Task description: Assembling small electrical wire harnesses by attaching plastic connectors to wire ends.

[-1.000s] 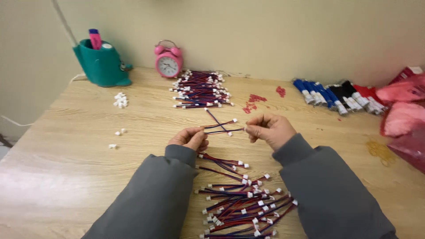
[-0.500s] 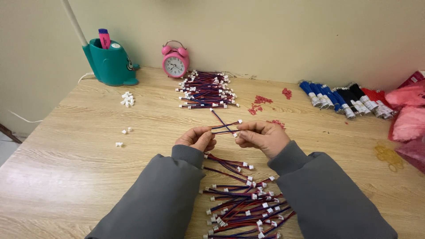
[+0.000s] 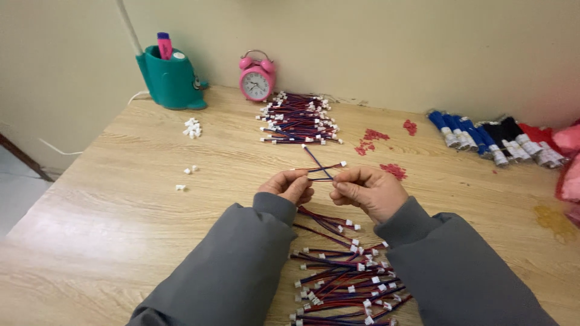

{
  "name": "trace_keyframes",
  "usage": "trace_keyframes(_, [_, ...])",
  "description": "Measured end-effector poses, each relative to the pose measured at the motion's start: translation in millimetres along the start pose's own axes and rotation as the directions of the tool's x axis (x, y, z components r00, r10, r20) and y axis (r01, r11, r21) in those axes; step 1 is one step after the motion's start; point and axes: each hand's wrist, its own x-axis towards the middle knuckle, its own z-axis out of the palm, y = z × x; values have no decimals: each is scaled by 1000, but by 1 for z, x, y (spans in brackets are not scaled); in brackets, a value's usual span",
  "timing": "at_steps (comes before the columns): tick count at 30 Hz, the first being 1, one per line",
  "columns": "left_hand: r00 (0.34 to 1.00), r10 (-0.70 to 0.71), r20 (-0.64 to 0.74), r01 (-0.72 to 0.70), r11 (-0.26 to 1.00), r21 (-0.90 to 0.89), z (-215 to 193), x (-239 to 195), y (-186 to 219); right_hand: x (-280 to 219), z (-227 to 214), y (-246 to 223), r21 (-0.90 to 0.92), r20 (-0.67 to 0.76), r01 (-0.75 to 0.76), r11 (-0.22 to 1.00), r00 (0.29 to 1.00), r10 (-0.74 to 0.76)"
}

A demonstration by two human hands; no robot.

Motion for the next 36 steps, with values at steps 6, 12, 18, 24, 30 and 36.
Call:
trace_keyframes(6, [998,-61,21,61,998,-28,3,-6,1,-7,12,-9,29,-32,6,1000,999,-5])
trace_keyframes(12, [995,-99,10,99,995,-32,10,-17,14,-9,19,-12,-48,-38,68,997,997,-70])
trace_keyframes(18, [997,-74,21,75,994,-76,8,-8,0,-18,31,-29,-734,40,311,603,907,-420])
trace_keyframes(24, [992,-105,67,116,979,-171,16,-20,5,-19,33,-28,-815,208,435,382,836,-508])
trace_keyframes(30, [992,-93,88,108,979,-172,19,-24,5,-19,34,-28,-806,181,415,421,851,-493])
trace_keyframes(36, [992,-59,114,77,984,-158,14,-22,1,-19,33,-24,-768,152,432,472,839,-522])
